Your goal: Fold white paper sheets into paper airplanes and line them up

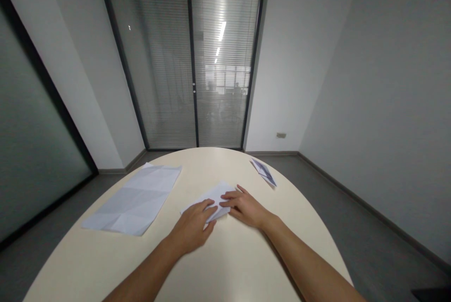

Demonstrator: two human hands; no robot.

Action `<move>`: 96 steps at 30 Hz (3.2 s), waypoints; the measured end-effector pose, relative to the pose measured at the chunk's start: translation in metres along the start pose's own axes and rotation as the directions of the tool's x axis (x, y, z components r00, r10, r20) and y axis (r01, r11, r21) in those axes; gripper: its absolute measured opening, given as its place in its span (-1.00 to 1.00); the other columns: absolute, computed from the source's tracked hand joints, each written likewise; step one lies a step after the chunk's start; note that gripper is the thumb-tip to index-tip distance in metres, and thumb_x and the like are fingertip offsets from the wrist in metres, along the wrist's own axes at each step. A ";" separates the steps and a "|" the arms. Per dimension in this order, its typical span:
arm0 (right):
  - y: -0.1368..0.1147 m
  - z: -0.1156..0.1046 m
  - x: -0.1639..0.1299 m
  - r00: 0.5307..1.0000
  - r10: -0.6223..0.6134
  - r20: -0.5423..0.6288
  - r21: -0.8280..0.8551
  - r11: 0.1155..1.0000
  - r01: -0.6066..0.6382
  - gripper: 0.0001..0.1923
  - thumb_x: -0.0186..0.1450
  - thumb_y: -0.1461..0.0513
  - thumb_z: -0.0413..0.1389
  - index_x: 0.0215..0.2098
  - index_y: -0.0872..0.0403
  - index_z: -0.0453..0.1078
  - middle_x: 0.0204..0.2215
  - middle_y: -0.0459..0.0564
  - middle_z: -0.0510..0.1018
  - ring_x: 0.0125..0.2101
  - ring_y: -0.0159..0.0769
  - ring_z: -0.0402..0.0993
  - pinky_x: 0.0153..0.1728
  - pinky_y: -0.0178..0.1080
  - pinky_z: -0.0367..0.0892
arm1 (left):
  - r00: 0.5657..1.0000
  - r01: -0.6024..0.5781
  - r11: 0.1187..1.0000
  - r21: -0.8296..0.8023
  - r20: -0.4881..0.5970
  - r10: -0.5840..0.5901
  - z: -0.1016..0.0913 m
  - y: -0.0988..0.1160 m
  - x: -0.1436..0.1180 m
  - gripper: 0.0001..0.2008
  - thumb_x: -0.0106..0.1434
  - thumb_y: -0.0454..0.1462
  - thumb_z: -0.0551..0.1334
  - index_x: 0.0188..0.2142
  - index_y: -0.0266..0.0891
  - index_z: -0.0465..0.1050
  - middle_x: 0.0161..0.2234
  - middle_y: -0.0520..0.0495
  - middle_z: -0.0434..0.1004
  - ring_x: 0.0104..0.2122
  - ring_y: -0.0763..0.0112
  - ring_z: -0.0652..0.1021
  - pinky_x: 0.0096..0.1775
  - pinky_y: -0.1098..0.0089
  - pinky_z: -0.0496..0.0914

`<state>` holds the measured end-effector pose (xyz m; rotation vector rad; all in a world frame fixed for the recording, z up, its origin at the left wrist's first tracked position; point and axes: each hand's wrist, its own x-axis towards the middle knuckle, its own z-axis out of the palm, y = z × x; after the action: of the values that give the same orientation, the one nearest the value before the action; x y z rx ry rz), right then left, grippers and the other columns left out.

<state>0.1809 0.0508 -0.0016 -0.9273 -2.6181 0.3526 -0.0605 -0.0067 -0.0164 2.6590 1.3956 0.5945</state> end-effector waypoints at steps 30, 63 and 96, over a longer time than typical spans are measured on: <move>0.017 0.001 0.003 0.957 0.150 -0.249 -0.016 0.987 -0.159 -0.76 0.42 0.17 0.04 -0.18 0.05 0.54 -0.21 0.02 0.63 -0.14 -0.19 0.50 -0.04 -0.20 0.28 | 0.911 0.228 0.948 -0.221 -0.294 -0.288 0.004 -0.027 0.007 -0.76 0.38 -0.19 0.08 -0.21 -0.15 0.53 -0.22 -0.05 0.64 -0.19 0.26 0.61 -0.10 0.30 0.44; 0.029 0.010 0.000 0.834 0.453 -0.316 0.108 0.890 -0.442 -0.52 0.26 0.24 0.12 0.16 0.04 0.37 -0.02 0.09 0.56 -0.03 -0.11 0.47 0.04 -0.04 0.30 | 0.934 0.250 0.967 -0.042 -0.254 -0.252 0.011 -0.027 0.007 -0.61 0.23 -0.41 0.17 0.03 -0.14 0.51 0.12 -0.12 0.50 0.10 0.16 0.46 0.13 0.07 0.33; -0.024 0.008 0.002 0.952 0.248 0.177 -0.015 0.968 -0.249 -0.28 0.46 -0.09 -0.22 0.45 0.09 -0.10 0.43 0.08 -0.09 0.41 0.03 -0.26 0.36 0.15 -0.24 | 0.951 0.291 0.952 0.095 -0.133 -0.277 0.009 -0.017 0.010 -0.66 0.37 -0.27 0.13 0.08 -0.23 0.51 0.16 -0.18 0.47 0.17 0.11 0.42 0.19 0.10 0.30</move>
<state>0.1628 0.0335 0.0000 -1.2830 -2.6578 0.5304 -0.0647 0.0123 -0.0259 2.4672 1.8562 0.6666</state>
